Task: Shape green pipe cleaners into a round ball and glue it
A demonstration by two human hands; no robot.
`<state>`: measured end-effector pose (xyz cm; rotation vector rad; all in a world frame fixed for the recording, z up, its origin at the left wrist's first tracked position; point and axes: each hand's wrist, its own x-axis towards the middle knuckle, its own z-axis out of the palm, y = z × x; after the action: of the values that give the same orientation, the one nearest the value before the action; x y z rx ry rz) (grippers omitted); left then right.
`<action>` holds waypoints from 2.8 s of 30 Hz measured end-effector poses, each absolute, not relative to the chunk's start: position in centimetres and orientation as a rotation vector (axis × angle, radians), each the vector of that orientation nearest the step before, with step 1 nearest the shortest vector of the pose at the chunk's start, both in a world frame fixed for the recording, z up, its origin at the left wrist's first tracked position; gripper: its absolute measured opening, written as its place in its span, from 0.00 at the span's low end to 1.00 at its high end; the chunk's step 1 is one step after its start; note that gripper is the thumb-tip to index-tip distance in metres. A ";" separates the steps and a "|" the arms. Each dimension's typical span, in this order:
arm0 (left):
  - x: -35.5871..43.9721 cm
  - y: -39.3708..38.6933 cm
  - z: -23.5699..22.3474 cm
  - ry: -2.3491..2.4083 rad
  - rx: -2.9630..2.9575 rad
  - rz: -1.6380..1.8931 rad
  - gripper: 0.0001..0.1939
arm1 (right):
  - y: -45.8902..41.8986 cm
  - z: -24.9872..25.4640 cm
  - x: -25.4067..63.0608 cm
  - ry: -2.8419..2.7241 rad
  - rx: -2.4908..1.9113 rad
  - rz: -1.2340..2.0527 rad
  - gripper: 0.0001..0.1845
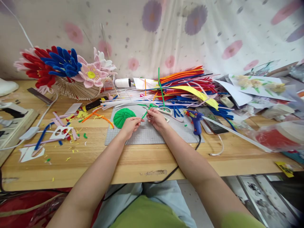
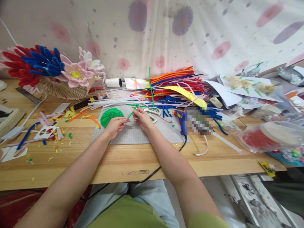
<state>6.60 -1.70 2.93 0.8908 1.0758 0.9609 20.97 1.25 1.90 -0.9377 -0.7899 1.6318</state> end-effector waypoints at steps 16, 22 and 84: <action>6.7 -1.8 3.1 1.077 0.883 0.973 0.07 | 1.5 1.4 20.7 -0.844 -0.972 1.604 0.21; 6.7 -1.8 3.1 1.086 0.882 0.981 0.07 | 1.5 1.5 20.6 -0.856 -0.983 1.595 0.22; 6.3 -1.9 4.1 0.982 0.719 0.834 0.07 | 2.2 2.2 21.0 -0.823 -0.925 1.562 0.18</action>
<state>6.26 -1.87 4.08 0.7189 0.9821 0.8341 21.01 2.21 2.24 -0.9253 -0.8225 1.5615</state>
